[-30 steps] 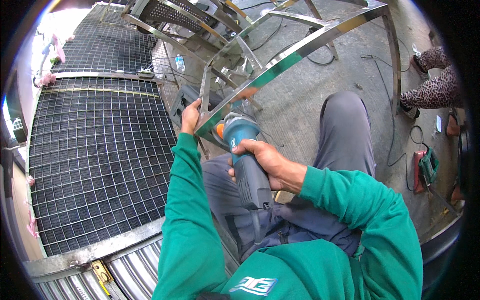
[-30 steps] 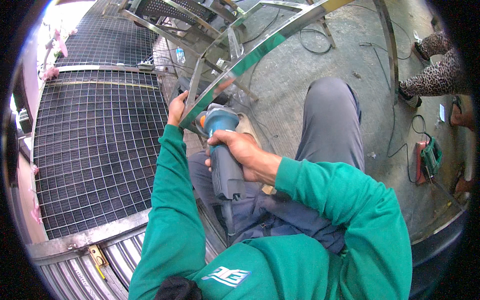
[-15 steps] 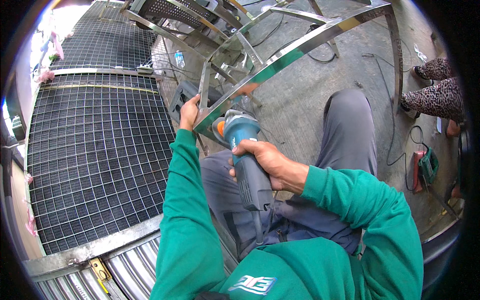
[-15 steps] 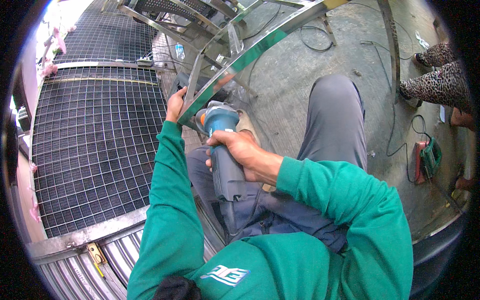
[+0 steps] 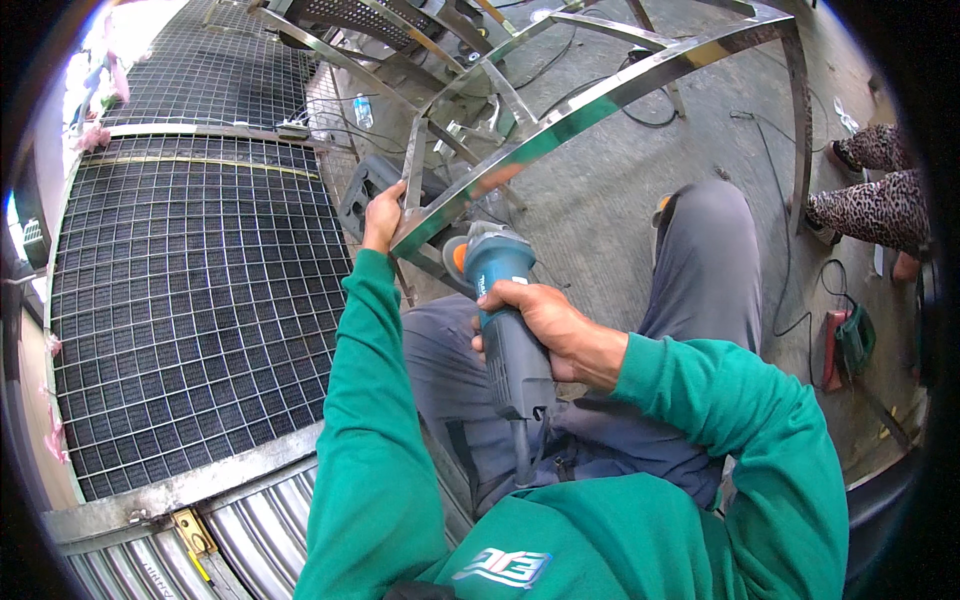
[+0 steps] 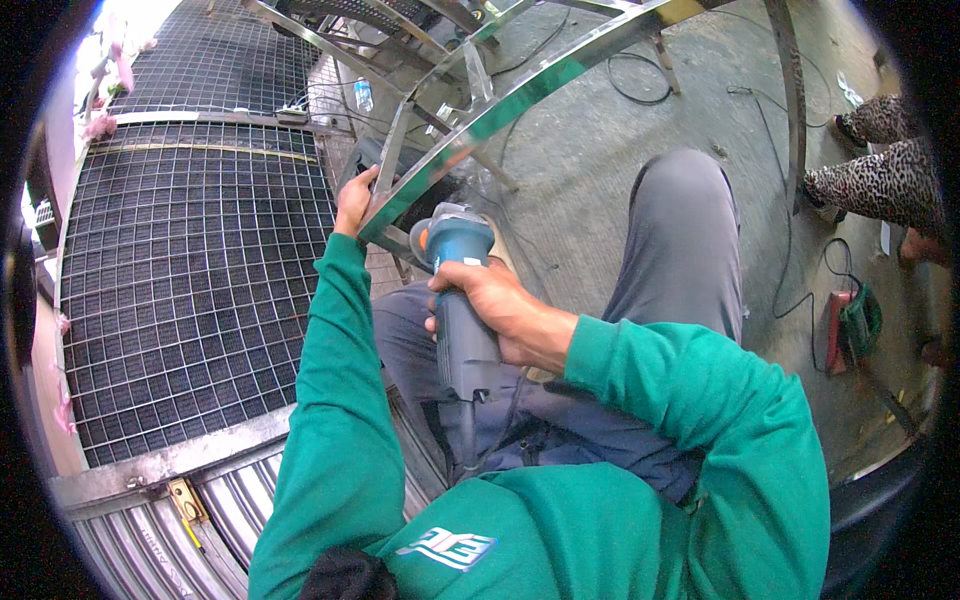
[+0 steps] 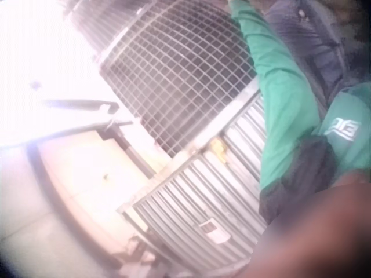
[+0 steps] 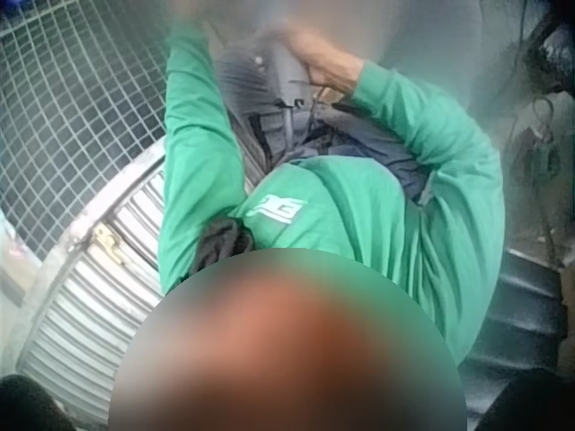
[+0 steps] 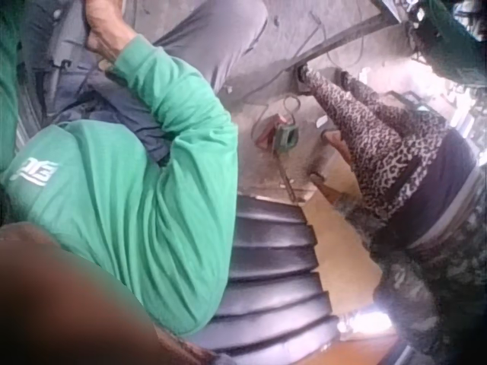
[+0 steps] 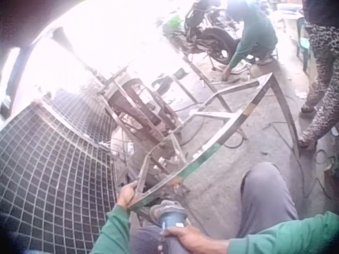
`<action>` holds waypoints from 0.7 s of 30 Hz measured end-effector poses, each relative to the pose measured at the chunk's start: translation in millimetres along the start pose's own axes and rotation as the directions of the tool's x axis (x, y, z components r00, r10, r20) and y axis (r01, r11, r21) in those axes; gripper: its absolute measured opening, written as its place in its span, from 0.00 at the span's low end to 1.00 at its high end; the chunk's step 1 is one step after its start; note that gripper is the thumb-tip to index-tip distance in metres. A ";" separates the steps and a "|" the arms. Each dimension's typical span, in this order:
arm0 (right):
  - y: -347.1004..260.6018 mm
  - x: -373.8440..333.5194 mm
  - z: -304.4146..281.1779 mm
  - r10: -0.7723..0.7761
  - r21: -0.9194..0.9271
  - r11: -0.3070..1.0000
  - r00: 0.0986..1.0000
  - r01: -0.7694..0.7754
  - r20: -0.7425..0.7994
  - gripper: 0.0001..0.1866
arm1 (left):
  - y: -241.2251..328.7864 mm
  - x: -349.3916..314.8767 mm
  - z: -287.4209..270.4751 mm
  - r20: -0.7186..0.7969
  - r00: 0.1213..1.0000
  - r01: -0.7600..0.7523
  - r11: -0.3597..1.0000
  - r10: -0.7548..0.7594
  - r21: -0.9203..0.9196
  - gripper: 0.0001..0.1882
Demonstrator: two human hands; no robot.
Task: The person uses an angle grinder to smooth and finish the edges of a rectangular metal frame. They hold the frame with one hand and operate the grinder with the other, moving along the edges and corners to remove burrs and refine the surface.
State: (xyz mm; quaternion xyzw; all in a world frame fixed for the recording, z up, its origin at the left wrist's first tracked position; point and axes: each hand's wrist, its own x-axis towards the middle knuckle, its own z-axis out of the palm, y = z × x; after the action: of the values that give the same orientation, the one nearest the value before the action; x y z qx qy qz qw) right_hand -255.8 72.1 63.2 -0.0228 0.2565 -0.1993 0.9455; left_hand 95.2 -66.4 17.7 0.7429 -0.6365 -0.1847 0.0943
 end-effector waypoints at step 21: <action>-26.7 -65.5 -20.4 -0.012 -0.830 0.548 0.994 0.098 0.110 0.33 | 26.1 3.7 10.1 0.006 0.990 -0.137 0.945 0.142 0.297 0.19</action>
State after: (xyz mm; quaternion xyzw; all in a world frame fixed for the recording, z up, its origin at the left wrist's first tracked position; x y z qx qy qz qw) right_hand -327.3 74.2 80.6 -0.4855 0.2762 -0.0821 0.8254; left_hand 68.0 -73.5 17.7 0.7031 -0.7072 -0.0743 -0.0003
